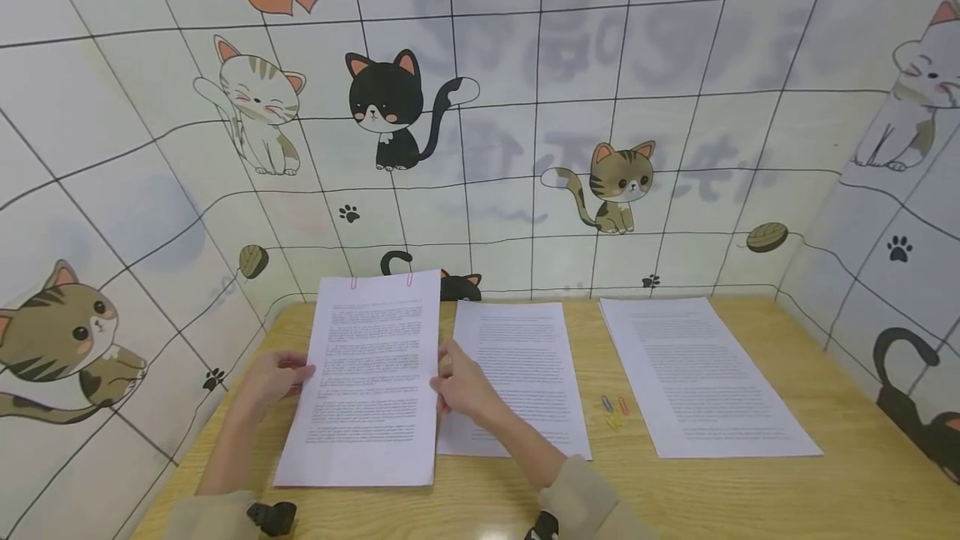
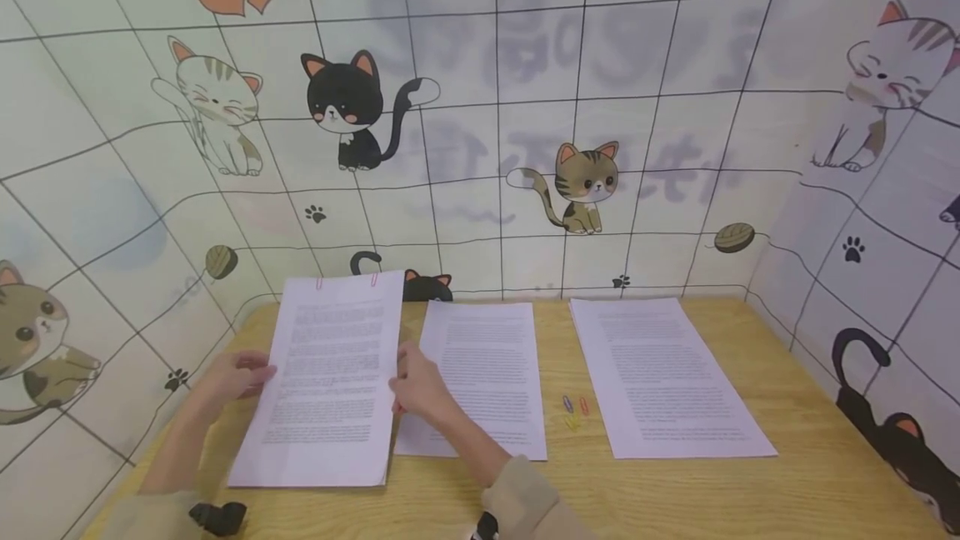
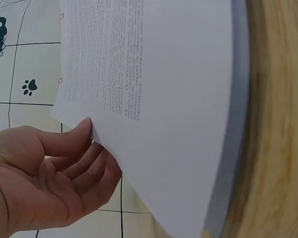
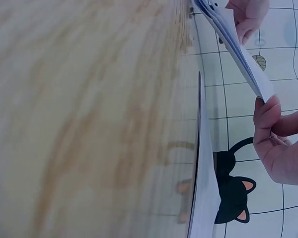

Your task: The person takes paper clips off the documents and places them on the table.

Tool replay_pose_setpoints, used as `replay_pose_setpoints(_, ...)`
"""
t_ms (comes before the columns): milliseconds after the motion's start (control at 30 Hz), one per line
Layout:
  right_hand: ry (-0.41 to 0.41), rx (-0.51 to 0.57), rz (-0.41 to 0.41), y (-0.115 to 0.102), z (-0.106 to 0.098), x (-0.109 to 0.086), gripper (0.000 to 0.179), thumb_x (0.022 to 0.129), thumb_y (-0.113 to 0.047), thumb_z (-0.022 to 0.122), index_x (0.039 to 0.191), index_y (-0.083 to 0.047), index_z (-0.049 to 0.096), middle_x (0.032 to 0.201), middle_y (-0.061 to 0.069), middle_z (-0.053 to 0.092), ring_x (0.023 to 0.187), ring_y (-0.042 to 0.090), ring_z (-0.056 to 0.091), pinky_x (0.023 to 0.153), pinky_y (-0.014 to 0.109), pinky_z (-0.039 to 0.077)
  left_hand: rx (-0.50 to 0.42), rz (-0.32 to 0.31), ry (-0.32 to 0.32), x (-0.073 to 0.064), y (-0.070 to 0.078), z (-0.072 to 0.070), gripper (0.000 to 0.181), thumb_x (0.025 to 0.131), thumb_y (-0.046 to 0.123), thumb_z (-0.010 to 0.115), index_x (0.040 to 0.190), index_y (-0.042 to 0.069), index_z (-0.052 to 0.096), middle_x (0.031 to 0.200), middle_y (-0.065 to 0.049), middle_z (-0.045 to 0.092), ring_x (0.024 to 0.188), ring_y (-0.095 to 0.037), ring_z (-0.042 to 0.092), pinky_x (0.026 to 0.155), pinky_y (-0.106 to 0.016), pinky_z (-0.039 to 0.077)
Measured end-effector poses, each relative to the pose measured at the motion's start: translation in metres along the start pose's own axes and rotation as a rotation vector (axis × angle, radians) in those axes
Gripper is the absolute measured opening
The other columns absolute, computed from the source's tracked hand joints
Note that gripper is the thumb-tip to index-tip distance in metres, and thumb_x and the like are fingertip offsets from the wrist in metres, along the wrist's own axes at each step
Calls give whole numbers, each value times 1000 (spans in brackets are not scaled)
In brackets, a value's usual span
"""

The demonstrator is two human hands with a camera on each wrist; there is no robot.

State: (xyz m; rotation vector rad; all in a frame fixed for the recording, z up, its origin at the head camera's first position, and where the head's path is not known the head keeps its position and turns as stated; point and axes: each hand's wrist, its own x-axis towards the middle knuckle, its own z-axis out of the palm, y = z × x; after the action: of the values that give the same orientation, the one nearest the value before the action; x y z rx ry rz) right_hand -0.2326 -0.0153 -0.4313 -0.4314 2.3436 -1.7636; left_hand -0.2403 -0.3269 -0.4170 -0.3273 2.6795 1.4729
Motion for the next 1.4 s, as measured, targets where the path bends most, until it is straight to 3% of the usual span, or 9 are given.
replay_pose_setpoints(333, -2, 31, -14, -5, -16, -7, 34, 95, 7, 56, 126, -4, 47, 80, 9, 65, 51, 15, 56, 51, 26, 47, -39, 53, -76, -1, 8, 4, 55, 98, 20, 68, 138, -12, 48, 111, -16, 69, 88, -21, 67, 79, -35, 55)
replay_pose_setpoints(500, 9, 13, -59, -2, -23, -10, 31, 95, 7, 56, 122, -6, 48, 77, 6, 65, 50, 16, 56, 49, 25, 46, -67, 85, -96, -5, 12, 8, 52, 96, 23, 71, 134, -9, 54, 108, -11, 71, 90, -21, 68, 83, -36, 54)
replay_pose_setpoints(767, 47, -49, -126, -4, -43, -22, 31, 95, 4, 58, 122, -9, 49, 79, 5, 65, 52, 25, 61, 49, 26, 47, -135, 157, -84, -8, 24, 18, 46, 97, 18, 70, 131, -9, 56, 110, -14, 72, 89, -22, 71, 80, -31, 55)
replay_pose_setpoints(967, 33, -8, -127, -5, -62, -32, 31, 95, 3, 59, 122, -8, 49, 75, 7, 64, 52, 18, 57, 52, 29, 49, -161, 194, -53, -17, 42, 26, 38, 95, 12, 71, 123, -10, 61, 102, -12, 72, 83, -19, 68, 75, -29, 55)
replay_pose_setpoints(1200, 35, 11, -130, -3, -81, -37, 28, 95, 3, 61, 118, -8, 50, 67, 7, 63, 50, 19, 57, 52, 28, 49, -173, 234, -6, -25, 59, 38, 29, 93, 9, 73, 114, -10, 65, 97, -12, 73, 79, -18, 67, 70, -27, 55)
replay_pose_setpoints(1400, 24, 4, -108, 1, -102, -39, 29, 95, 0, 62, 121, -8, 51, 67, 9, 64, 52, 19, 58, 54, 30, 51, -226, 269, -3, -29, 68, 51, 26, 91, 3, 73, 112, -11, 67, 95, -14, 73, 77, -18, 68, 69, -30, 56)
